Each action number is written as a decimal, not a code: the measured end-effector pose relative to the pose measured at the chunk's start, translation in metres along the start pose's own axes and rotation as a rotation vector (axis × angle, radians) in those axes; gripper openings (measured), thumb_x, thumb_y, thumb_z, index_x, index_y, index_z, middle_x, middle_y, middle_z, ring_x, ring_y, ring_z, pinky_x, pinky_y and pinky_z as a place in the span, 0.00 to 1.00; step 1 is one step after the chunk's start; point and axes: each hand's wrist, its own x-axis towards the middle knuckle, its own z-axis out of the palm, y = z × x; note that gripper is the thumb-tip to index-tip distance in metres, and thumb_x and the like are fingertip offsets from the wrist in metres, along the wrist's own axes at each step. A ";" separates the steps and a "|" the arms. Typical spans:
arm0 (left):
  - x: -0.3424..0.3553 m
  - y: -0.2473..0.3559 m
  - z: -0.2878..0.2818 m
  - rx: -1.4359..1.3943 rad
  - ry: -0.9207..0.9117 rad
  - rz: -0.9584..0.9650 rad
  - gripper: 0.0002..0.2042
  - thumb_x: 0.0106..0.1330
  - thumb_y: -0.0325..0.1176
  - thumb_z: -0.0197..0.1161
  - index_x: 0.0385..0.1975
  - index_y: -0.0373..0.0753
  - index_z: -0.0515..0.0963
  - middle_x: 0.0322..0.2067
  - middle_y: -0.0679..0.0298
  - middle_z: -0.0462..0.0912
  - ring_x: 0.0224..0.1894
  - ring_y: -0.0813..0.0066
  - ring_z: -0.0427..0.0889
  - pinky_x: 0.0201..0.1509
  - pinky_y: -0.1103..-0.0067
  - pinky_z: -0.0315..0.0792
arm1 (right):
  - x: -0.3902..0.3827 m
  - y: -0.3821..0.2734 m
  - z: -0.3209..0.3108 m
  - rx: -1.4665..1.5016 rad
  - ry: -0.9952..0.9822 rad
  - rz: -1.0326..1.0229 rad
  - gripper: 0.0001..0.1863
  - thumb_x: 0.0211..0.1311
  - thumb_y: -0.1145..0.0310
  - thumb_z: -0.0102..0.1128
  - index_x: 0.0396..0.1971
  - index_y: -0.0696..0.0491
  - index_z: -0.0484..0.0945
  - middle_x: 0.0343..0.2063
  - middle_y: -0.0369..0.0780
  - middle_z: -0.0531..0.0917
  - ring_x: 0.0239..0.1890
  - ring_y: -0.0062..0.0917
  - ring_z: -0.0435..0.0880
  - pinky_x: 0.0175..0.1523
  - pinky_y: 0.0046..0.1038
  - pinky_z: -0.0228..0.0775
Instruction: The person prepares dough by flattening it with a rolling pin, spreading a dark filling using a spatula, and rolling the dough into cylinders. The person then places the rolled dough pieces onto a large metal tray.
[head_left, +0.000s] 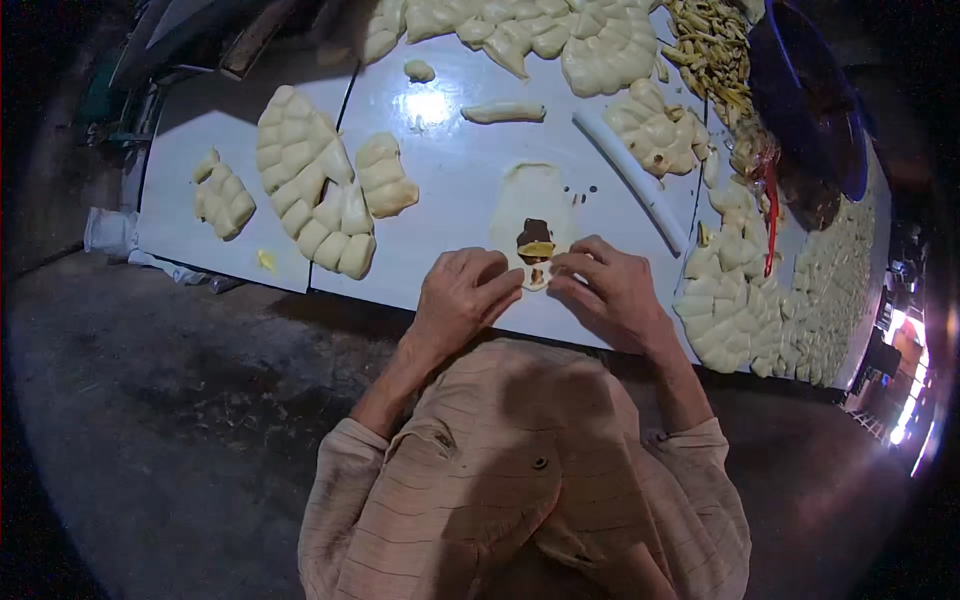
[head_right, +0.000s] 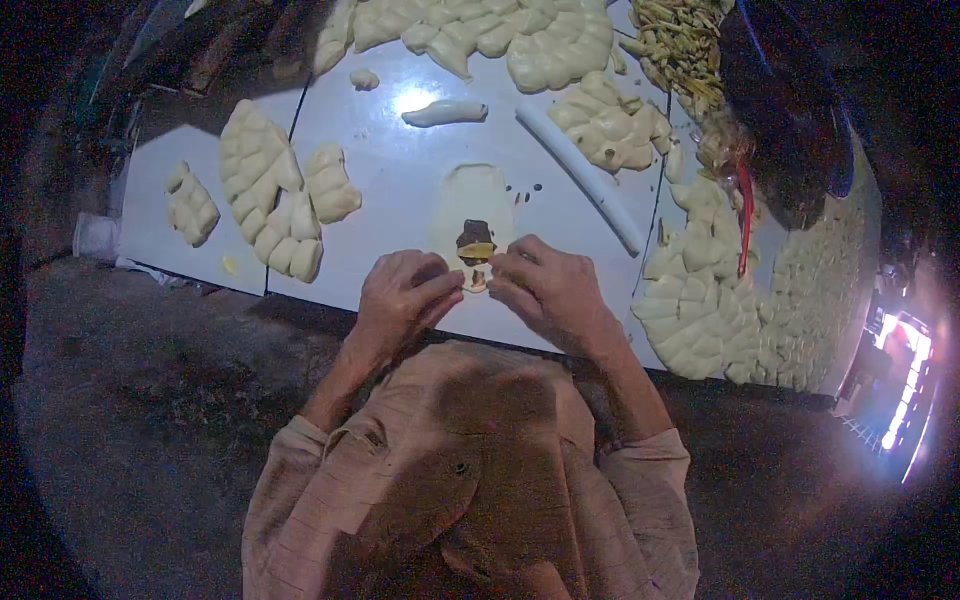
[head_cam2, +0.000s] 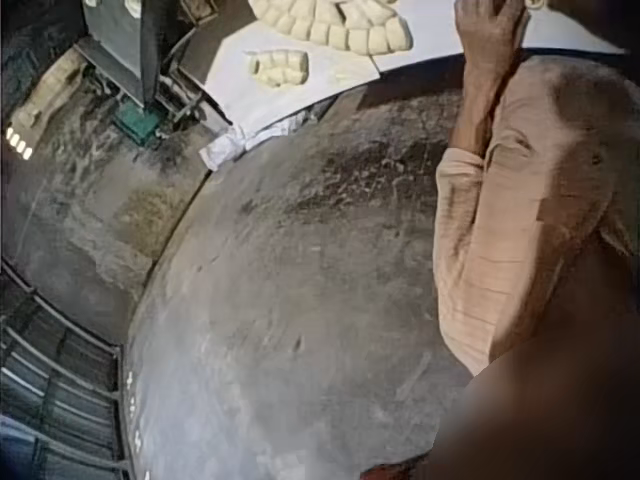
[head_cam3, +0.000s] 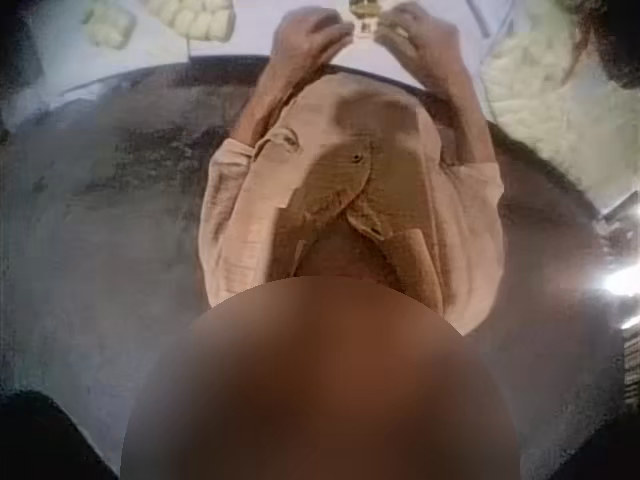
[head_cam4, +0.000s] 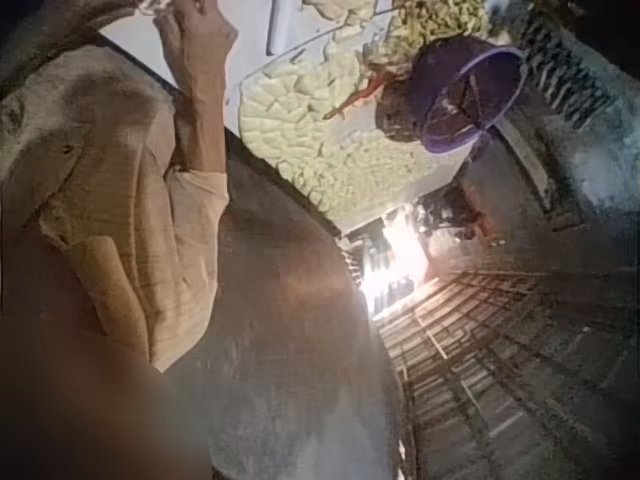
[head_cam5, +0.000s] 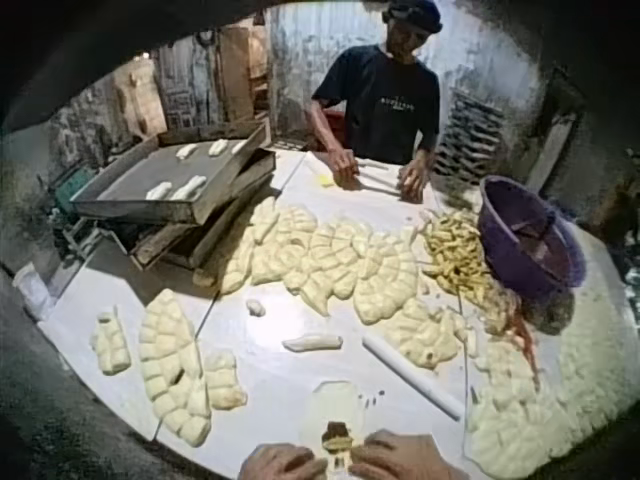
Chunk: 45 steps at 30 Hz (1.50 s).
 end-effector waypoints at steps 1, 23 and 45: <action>0.002 -0.001 0.001 0.025 -0.017 0.036 0.13 0.56 0.35 0.74 0.41 0.46 0.84 0.40 0.67 0.81 0.44 0.64 0.81 0.46 0.67 0.74 | -0.003 0.000 0.005 -0.002 0.002 0.006 0.15 0.61 0.59 0.67 0.46 0.47 0.83 0.35 0.37 0.81 0.32 0.32 0.84 0.34 0.34 0.77; 0.038 -0.018 -0.007 -0.093 -0.040 -0.164 0.15 0.59 0.28 0.64 0.47 0.44 0.83 0.57 0.57 0.77 0.58 0.55 0.75 0.62 0.64 0.67 | 0.013 0.014 0.023 0.158 0.270 0.150 0.10 0.65 0.69 0.60 0.45 0.50 0.82 0.44 0.43 0.81 0.39 0.39 0.85 0.43 0.38 0.78; 0.053 -0.031 -0.003 0.025 -0.078 0.031 0.12 0.58 0.40 0.72 0.39 0.45 0.86 0.52 0.62 0.80 0.59 0.60 0.74 0.60 0.63 0.66 | 0.032 0.028 0.033 -0.109 0.187 -0.059 0.10 0.67 0.60 0.61 0.39 0.51 0.78 0.36 0.38 0.79 0.33 0.35 0.84 0.37 0.37 0.77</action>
